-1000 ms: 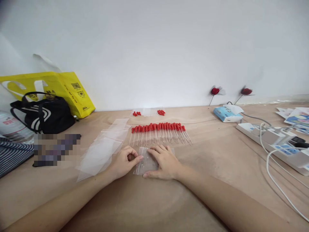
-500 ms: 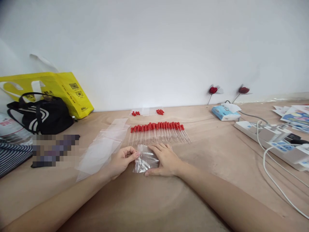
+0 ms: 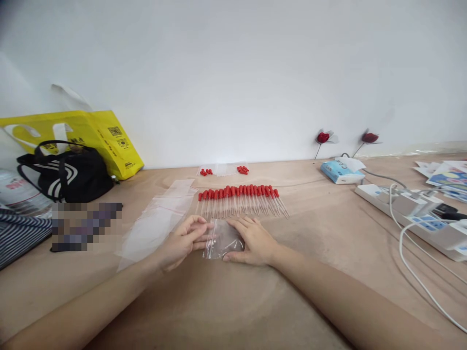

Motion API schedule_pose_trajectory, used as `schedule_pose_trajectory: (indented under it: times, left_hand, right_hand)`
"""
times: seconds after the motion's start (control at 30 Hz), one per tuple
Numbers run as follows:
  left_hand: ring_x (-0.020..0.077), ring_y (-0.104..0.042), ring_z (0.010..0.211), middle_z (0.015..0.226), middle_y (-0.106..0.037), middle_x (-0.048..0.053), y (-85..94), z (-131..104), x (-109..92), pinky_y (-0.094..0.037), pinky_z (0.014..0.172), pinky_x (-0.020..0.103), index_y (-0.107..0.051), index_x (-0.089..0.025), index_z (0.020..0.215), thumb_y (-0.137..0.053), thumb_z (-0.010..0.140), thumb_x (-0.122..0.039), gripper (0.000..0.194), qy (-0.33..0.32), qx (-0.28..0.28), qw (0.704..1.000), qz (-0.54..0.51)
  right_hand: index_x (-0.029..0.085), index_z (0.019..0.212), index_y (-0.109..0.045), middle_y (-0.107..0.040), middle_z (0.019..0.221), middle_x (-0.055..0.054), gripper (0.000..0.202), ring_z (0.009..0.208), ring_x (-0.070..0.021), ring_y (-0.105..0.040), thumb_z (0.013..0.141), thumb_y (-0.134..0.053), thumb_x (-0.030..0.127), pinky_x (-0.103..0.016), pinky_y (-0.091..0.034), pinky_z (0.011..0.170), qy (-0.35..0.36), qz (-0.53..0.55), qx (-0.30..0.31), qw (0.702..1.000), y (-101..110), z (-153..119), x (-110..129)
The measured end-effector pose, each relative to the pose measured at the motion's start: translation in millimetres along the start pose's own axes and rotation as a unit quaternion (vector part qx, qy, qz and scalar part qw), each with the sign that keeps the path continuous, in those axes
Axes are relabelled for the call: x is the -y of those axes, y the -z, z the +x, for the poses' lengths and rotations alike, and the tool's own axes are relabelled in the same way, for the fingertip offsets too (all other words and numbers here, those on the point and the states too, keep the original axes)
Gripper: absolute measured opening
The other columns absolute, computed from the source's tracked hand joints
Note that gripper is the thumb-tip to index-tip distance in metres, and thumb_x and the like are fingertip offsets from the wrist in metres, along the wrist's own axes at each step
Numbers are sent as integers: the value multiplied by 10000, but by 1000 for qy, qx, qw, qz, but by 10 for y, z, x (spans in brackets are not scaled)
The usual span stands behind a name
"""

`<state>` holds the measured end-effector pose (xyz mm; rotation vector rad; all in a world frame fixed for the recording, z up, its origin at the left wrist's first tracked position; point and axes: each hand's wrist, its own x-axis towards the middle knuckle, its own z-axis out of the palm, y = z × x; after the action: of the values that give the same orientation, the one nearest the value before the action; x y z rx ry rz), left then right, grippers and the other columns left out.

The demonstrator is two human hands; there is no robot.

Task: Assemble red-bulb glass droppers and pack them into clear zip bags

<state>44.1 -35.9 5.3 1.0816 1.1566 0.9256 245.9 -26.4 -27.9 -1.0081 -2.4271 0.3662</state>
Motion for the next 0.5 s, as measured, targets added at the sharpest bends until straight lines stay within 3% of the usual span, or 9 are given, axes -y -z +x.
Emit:
schedule_pose_trajectory:
  times: [0.1,0.17,0.27,0.3,0.33,0.5]
  left_hand:
    - [134,-622,782,909,-605,54,125,116,-29,-486,762,306,-440,-171,806,-558,748,-231,145,-63,-28,998,-6]
    - [129,-612,735,825,-615,25,270,241,-83,-476,747,293,-484,-168,798,-572,716,-243,142,-142,-64,984,91]
    - [145,-585,732,775,-629,20,524,499,-209,-446,712,259,-575,-162,757,-559,683,-236,106,-202,-122,902,361]
    - [149,-581,735,785,-637,14,596,597,-255,-436,705,252,-595,-174,761,-537,689,-239,113,-195,-137,861,448]
    - [160,-580,736,784,-644,17,653,697,-298,-427,705,256,-612,-178,758,-548,672,-228,119,-183,-141,849,475]
    - [200,-590,754,726,-650,29,706,1145,-417,-410,688,258,-639,-181,731,-628,601,-209,133,-111,-150,832,523]
  right_hand:
    - [188,1272,-332,-449,1258,-117,762,1116,-248,-420,660,-570,575,-416,-301,911,14,6,0,1000,10,-5,-42]
    - [201,1267,-344,-471,1237,-109,738,1096,-242,-440,666,-573,563,-413,-321,894,14,10,0,1000,16,-4,-69]
    - [208,1238,-390,-523,1175,-98,687,1051,-231,-475,672,-579,549,-401,-341,877,10,17,-2,1000,21,8,-90]
    - [206,1226,-406,-539,1154,-95,668,1038,-227,-484,677,-579,544,-399,-341,877,9,19,-3,1000,21,14,-92]
    - [204,1219,-416,-550,1138,-94,651,1028,-224,-491,684,-576,539,-398,-341,879,9,20,-4,1000,21,20,-91]
    - [196,1219,-421,-546,1151,-94,625,1007,-221,-500,705,-561,522,-387,-361,850,12,14,-2,1000,26,37,-76]
